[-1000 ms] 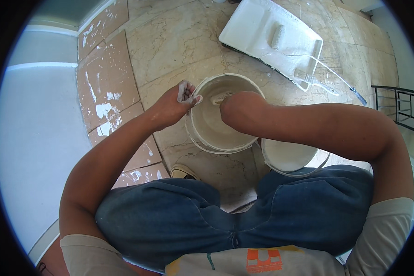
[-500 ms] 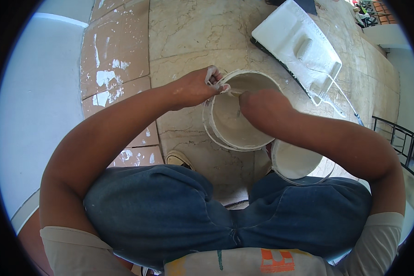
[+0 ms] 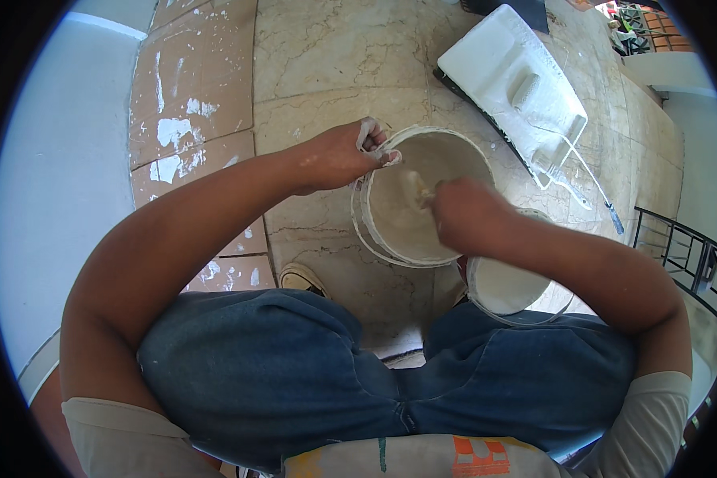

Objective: The person pours white paint from a bucket into a paint tray, then stands to retrieve a smaller bucket. They sit back down and stir the contents of the smaller bucket with a stick, adding water from a plastic cup to thin the mixture.

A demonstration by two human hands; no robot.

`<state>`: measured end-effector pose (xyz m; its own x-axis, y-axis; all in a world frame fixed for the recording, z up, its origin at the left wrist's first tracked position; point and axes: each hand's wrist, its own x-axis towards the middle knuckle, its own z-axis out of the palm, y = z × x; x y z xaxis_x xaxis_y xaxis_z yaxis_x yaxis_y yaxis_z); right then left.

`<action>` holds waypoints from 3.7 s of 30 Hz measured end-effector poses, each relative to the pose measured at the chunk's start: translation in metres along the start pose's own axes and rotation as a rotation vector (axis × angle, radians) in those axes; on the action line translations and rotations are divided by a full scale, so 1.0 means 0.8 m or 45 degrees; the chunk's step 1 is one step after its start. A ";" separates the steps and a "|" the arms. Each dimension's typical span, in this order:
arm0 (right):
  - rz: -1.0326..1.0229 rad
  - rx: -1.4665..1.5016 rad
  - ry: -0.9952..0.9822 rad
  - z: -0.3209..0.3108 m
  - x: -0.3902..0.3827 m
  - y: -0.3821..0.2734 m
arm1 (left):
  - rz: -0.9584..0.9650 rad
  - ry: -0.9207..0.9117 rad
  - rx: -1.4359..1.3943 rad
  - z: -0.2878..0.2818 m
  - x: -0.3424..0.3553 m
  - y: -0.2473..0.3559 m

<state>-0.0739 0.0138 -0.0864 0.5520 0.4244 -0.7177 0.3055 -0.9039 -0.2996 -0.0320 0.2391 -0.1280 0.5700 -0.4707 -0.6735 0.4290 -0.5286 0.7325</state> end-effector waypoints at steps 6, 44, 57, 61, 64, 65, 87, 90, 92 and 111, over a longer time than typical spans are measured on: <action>0.257 0.331 -0.013 -0.026 0.010 0.010 | -0.011 -0.064 0.076 -0.005 -0.001 0.009; -0.121 0.008 -0.002 0.018 0.035 -0.003 | -0.076 -0.089 0.257 -0.010 -0.008 0.029; -0.374 -0.317 -0.228 0.006 0.011 -0.014 | 0.056 0.001 0.367 -0.010 -0.005 0.021; -0.253 -0.175 -0.174 -0.014 0.011 -0.008 | -0.041 -0.022 0.326 -0.008 -0.013 0.031; -0.114 0.019 -0.154 -0.021 0.018 -0.004 | -0.092 -0.042 0.292 -0.006 -0.012 0.028; -0.097 0.072 -0.129 -0.030 0.017 -0.007 | -0.099 -0.037 0.291 -0.006 -0.012 0.030; -0.031 -0.021 0.085 -0.023 0.008 0.007 | -0.197 -0.169 0.280 -0.017 -0.004 0.033; -0.179 -0.139 0.126 -0.008 0.027 0.006 | -0.197 -0.152 0.291 -0.015 -0.003 0.030; -0.247 -0.191 0.120 0.000 0.024 -0.004 | -0.199 -0.131 0.292 -0.015 -0.005 0.032; -0.555 -0.634 0.430 0.013 0.013 0.001 | -0.129 -0.070 0.295 -0.015 -0.005 0.021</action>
<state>-0.0756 0.0167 -0.1008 0.4841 0.8053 -0.3422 0.8227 -0.5521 -0.1354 -0.0188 0.2407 -0.1121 0.4903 -0.4415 -0.7514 0.3066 -0.7197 0.6229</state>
